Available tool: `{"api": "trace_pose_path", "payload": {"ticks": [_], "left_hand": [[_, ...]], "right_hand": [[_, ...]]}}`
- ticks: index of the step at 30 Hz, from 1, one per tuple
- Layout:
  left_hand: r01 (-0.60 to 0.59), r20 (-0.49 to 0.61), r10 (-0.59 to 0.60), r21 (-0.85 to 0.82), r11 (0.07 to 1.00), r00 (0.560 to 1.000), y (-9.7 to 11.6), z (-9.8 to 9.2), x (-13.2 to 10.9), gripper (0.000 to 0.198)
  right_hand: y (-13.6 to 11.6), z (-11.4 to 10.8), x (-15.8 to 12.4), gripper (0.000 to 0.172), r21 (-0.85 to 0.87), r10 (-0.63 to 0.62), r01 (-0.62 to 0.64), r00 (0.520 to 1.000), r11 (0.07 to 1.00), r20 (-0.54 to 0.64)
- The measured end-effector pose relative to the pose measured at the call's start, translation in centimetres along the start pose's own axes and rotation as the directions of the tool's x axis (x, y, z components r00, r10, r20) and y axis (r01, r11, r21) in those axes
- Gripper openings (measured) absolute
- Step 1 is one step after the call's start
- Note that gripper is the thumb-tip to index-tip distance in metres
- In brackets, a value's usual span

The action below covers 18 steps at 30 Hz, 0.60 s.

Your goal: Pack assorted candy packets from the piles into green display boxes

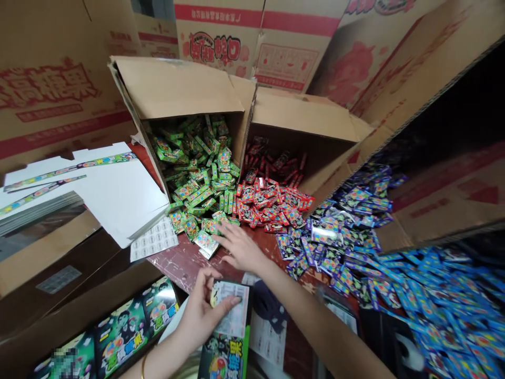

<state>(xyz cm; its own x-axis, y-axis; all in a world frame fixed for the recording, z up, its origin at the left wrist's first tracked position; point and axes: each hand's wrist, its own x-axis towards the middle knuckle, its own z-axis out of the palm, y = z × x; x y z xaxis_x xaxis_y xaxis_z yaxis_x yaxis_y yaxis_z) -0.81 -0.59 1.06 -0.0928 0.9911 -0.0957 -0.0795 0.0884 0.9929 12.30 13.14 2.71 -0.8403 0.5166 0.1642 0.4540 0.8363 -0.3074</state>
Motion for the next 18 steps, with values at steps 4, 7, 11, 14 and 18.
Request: {"api": "trace_pose_path", "payload": {"ticks": [4, 7, 11, 14, 18], "left_hand": [[-0.057, -0.104, 0.067, 0.094, 0.994, 0.992, 0.3, -0.9, -1.6, 0.042], [-0.055, -0.109, 0.068, 0.118, 0.991, 0.992, -0.2, -1.4, -1.9, 0.043], [-0.062, -0.065, 0.072, 0.141, 0.988, 0.995, -0.4, -1.1, -0.4, 0.042], [-0.054, 0.020, 0.052, 0.143, 0.988, 0.998, -0.2, -0.4, 1.3, 0.040], [-0.019, 0.195, -0.006, 0.129, 0.991, 0.981, -0.1, 0.9, 2.4, 0.039]], "right_hand": [[0.7, 4.2, 3.1, 0.045, -0.162, -0.154, 0.174, 0.980, 0.971, 0.125], [2.3, 6.1, 3.7, 0.035, -0.061, -0.152, 0.157, 0.986, 0.986, 0.066], [3.9, 3.7, 0.9, 0.030, 0.398, 0.194, -0.097, 0.958, 0.912, -0.210], [3.4, -0.6, -2.7, 0.030, 0.767, 0.503, -0.136, 0.822, 0.627, -0.266], [1.0, -4.4, -6.1, 0.041, 0.933, 0.583, -0.146, 0.808, 0.328, -0.079]]}}
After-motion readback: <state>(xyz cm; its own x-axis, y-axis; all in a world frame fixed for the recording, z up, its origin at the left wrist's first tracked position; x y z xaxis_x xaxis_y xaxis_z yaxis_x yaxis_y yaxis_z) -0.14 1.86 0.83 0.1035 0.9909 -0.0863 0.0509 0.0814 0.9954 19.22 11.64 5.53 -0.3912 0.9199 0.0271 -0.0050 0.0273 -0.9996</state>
